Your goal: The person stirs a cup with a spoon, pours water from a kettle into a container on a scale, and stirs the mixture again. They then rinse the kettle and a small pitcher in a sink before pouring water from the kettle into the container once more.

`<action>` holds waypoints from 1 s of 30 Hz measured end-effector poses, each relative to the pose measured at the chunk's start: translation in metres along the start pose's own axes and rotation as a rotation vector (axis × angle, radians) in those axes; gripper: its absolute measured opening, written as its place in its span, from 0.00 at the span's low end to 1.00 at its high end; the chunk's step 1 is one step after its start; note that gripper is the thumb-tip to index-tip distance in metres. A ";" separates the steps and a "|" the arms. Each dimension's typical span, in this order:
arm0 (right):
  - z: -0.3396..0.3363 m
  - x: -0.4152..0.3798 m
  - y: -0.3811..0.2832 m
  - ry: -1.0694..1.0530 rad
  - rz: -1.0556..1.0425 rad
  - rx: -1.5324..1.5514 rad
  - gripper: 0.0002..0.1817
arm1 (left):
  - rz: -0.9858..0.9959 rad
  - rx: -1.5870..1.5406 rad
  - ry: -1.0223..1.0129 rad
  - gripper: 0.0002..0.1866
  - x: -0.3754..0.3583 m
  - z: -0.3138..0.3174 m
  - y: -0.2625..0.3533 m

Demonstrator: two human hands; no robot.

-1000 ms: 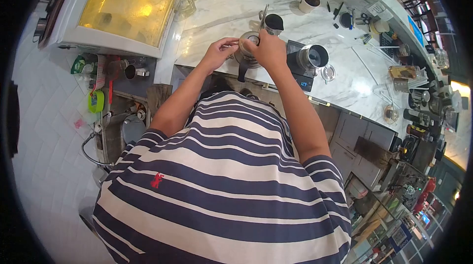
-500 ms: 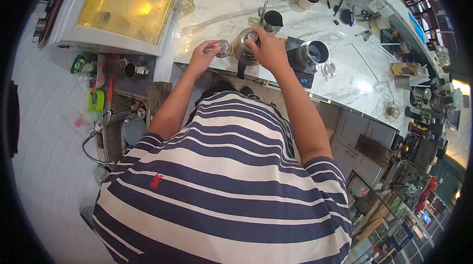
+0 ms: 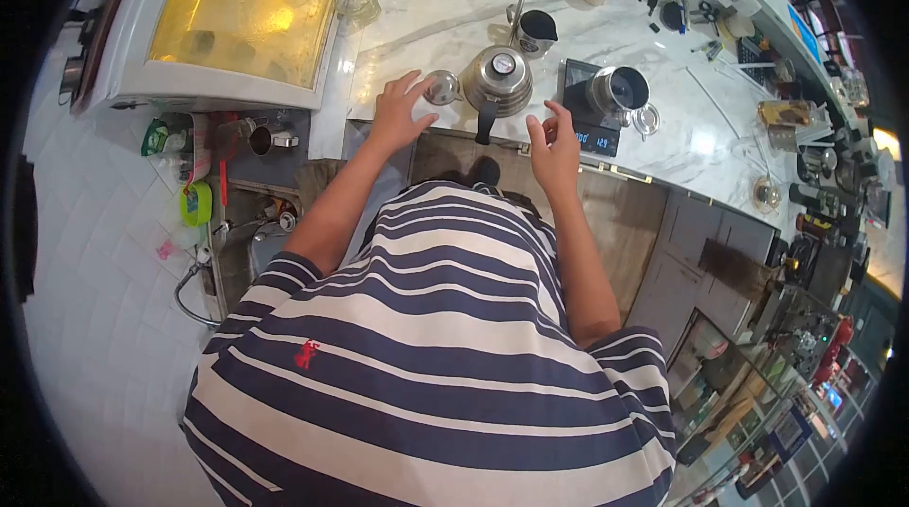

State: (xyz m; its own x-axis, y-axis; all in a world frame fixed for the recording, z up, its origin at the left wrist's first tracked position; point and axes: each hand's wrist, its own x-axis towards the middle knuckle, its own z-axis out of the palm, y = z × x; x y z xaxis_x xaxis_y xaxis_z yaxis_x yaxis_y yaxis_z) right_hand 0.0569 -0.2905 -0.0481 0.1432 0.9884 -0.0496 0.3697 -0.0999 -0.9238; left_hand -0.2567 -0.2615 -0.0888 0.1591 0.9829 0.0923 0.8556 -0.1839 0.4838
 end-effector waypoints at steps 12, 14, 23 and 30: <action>0.023 -0.072 0.012 0.042 0.182 0.032 0.20 | 0.193 0.130 -0.099 0.32 -0.022 0.012 -0.013; 0.028 -0.080 0.012 0.056 0.191 0.040 0.20 | 0.254 0.109 -0.038 0.28 -0.023 0.018 -0.019; 0.039 -0.112 0.021 0.070 0.222 0.042 0.18 | 0.514 0.124 0.129 0.15 -0.028 0.020 -0.025; 0.048 -0.114 0.021 0.061 0.264 0.046 0.18 | 0.617 0.120 0.256 0.11 -0.015 0.004 -0.025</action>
State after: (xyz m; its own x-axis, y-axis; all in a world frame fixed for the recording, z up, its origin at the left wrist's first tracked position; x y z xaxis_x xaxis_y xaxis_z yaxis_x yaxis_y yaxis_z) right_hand 0.0045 -0.3994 -0.0801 0.2847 0.9200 -0.2695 0.2707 -0.3468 -0.8980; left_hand -0.2785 -0.2717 -0.1053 0.5270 0.6634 0.5313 0.6966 -0.6953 0.1772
